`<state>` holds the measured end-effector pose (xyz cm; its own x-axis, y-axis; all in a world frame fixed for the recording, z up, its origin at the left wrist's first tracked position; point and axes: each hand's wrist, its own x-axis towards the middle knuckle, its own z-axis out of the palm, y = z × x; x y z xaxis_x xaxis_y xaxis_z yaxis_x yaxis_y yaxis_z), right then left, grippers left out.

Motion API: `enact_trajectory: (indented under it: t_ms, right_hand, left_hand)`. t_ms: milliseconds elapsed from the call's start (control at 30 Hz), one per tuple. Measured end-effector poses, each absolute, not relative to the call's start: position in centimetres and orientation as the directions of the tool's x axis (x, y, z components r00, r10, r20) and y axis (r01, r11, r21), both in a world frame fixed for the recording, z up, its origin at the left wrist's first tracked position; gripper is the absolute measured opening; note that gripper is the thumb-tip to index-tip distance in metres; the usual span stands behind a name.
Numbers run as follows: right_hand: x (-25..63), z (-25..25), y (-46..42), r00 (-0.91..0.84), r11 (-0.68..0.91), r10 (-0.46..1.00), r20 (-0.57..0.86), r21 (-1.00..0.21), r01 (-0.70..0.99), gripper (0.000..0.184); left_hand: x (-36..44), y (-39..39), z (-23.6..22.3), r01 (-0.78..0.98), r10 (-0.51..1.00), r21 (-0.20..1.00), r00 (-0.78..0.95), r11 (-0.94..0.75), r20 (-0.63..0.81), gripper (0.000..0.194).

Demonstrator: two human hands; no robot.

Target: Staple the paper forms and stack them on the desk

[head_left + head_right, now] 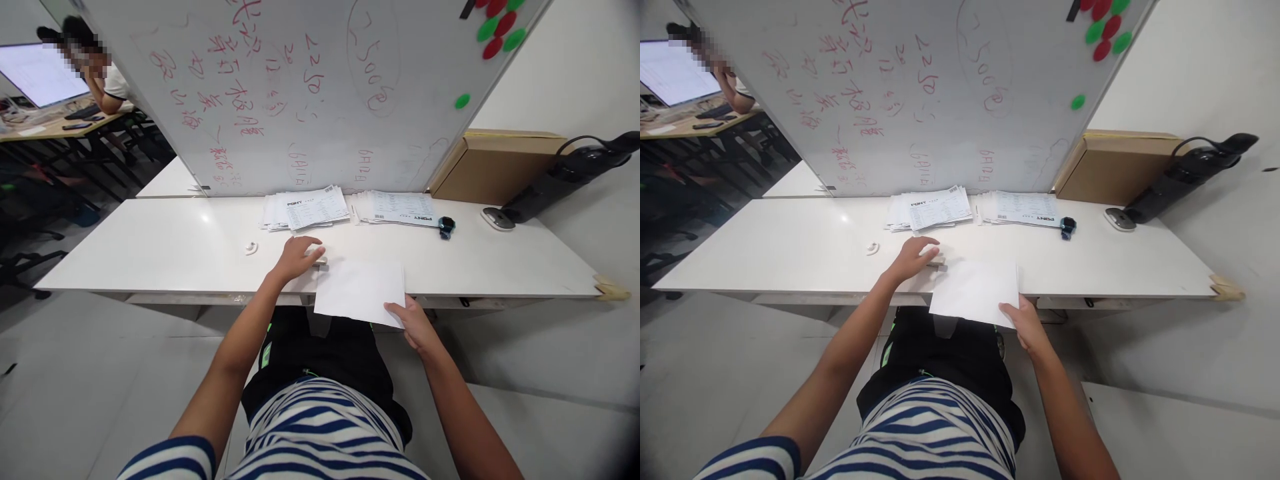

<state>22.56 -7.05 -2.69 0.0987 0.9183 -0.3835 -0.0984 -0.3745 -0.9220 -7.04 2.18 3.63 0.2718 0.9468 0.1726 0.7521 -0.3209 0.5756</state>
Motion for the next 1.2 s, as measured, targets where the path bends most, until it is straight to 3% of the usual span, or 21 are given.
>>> enact_trajectory:
  t_ms: [167,333,567,733,933,1200]
  right_hand:
    - [22.0,-2.8,-7.5,0.076,-0.387,0.913,-0.4,-0.911,-0.14,0.051]
    - [21.8,-2.5,-7.6,0.069,-0.396,0.908,-0.412,-0.901,-0.176,0.052]
    - [21.6,-2.5,-7.3,0.055,-0.406,0.905,-0.421,-0.896,-0.179,0.053]
    - [21.8,-2.9,-7.5,0.026,-0.427,0.899,-0.438,-0.886,-0.18,0.054]
    - [22.3,-3.2,-7.4,0.048,-0.448,0.887,-0.46,-0.88,-0.155,0.054]
    - [22.2,-4.1,-7.7,0.044,-0.415,0.903,-0.427,-0.894,-0.171,0.052]
  left_hand:
    - [-3.8,5.7,3.7,0.835,0.951,0.455,0.261,-0.309,0.167,0.051]
    - [-2.0,7.7,1.7,0.911,0.967,0.344,0.252,-0.229,-0.025,0.064]
    - [-2.1,8.3,0.7,0.912,0.968,0.367,0.232,-0.182,-0.095,0.072]
    - [-1.9,7.9,0.3,0.907,0.972,0.379,0.226,-0.184,-0.069,0.069]
    - [-0.5,7.5,-0.9,0.94,0.962,0.209,0.259,-0.271,0.083,0.056]
    - [-0.7,7.4,-0.7,0.937,0.963,0.223,0.255,-0.268,0.087,0.06]
